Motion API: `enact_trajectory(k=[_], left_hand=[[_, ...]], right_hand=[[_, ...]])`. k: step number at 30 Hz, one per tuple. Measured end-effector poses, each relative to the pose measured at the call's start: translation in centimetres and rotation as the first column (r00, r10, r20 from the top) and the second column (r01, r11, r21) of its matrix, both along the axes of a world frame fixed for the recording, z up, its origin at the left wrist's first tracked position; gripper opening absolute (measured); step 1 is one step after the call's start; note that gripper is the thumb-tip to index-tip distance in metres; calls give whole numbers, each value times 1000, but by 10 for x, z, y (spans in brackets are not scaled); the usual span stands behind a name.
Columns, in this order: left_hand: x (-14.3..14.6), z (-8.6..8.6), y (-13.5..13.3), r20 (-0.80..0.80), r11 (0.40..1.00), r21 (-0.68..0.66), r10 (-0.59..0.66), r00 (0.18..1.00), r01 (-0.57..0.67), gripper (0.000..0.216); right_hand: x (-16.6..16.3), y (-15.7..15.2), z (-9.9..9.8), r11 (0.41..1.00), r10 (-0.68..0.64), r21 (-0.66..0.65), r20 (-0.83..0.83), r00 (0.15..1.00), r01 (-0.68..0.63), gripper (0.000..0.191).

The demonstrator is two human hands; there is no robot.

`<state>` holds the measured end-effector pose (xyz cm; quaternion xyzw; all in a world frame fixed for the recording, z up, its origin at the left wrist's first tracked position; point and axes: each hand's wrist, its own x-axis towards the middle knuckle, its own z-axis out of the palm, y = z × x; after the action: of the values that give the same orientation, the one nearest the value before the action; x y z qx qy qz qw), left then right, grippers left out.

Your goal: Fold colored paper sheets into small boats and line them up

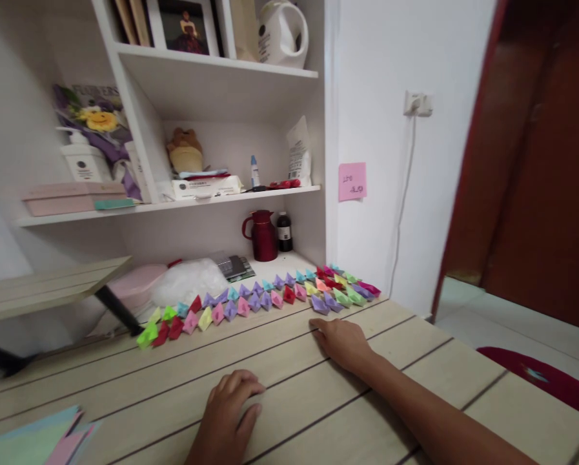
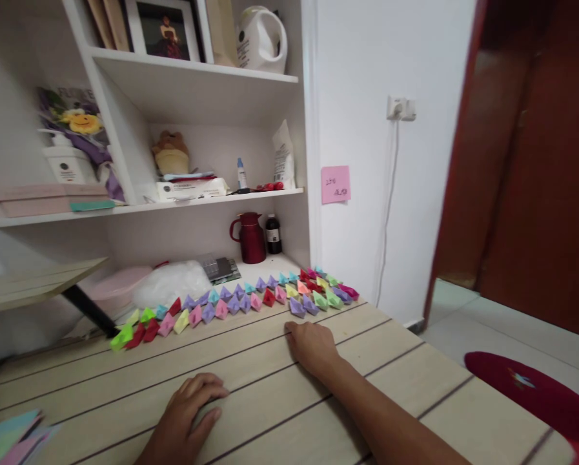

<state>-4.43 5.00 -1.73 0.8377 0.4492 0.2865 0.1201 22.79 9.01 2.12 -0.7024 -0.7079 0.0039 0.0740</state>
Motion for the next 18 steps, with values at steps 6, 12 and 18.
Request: enact_trajectory(k=[6,12,18], left_hand=[[10,11,-19,46,996,-62,66,997,-63,23],[4,-7,-15,25,998,-13,54,998,-54,18],[-4,8,-34,-19,997,39,64,998,-63,18]], right_hand=[[-33,-11,-25,923,378,102,-60,924,-371,37],[-53,-5,-62,862,499,168,-108,860,-479,37],[-43,15,-87,876,476,146,-123,871,-459,41]])
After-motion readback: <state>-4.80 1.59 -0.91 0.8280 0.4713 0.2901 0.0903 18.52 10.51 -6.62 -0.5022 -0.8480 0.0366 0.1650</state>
